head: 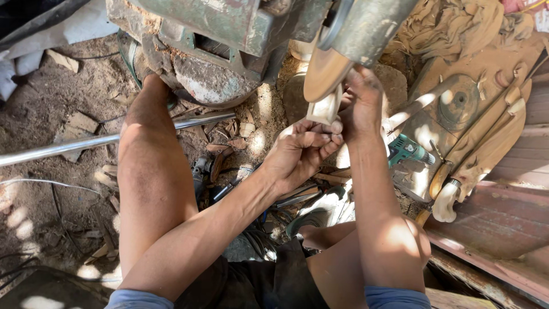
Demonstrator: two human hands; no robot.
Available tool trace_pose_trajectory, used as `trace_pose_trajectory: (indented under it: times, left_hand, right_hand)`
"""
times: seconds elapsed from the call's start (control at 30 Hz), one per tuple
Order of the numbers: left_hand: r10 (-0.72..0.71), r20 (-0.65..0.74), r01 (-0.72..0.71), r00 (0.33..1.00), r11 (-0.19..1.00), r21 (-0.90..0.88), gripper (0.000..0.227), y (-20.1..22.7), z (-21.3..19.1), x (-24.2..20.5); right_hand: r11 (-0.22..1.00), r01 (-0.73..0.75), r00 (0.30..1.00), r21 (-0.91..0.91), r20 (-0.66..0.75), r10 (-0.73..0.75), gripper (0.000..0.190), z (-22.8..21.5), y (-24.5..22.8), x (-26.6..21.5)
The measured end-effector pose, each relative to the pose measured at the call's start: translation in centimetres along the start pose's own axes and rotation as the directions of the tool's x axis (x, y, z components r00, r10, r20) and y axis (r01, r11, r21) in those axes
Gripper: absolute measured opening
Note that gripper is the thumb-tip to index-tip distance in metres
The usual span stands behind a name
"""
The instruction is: The person sits on the floor and uses a bench grinder to shape a small wooden piece. They hold the wood with both hands, pressing it against the spinning wheel to smooth and contour its surface, frequently rotating the piece to work on different sides.
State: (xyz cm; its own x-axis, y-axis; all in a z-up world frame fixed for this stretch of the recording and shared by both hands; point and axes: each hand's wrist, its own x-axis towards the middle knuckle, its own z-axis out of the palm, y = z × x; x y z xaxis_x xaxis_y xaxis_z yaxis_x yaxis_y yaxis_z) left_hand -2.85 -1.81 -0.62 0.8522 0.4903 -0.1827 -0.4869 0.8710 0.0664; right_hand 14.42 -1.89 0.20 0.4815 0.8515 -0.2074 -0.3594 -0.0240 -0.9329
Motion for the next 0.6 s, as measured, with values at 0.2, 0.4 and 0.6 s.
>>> trace_pose_trajectory:
  times: [0.2, 0.4, 0.6]
  left_hand:
    - [0.02, -0.033, -0.019, 0.999, 0.999, 0.028, 0.024, 0.3, -0.1, 1.1]
    - [0.04, -0.006, -0.04, 0.999, 0.999, 0.01, 0.021, 0.6, -0.1, 1.8]
    - [0.03, -0.018, -0.03, 0.999, 0.999, 0.016, 0.02, 0.8, 0.2, 2.3]
  right_hand:
    - [0.998, 0.04, 0.999, 0.039, -0.039, -0.038, 0.052, -1.5, 1.3, 2.1]
    - [0.987, -0.122, 0.992, 0.108, -0.024, 0.125, 0.05, -0.6, 0.1, 1.2]
    - [0.994, -0.038, 0.996, 0.099, -0.078, 0.046, 0.037, -0.5, 0.3, 1.9]
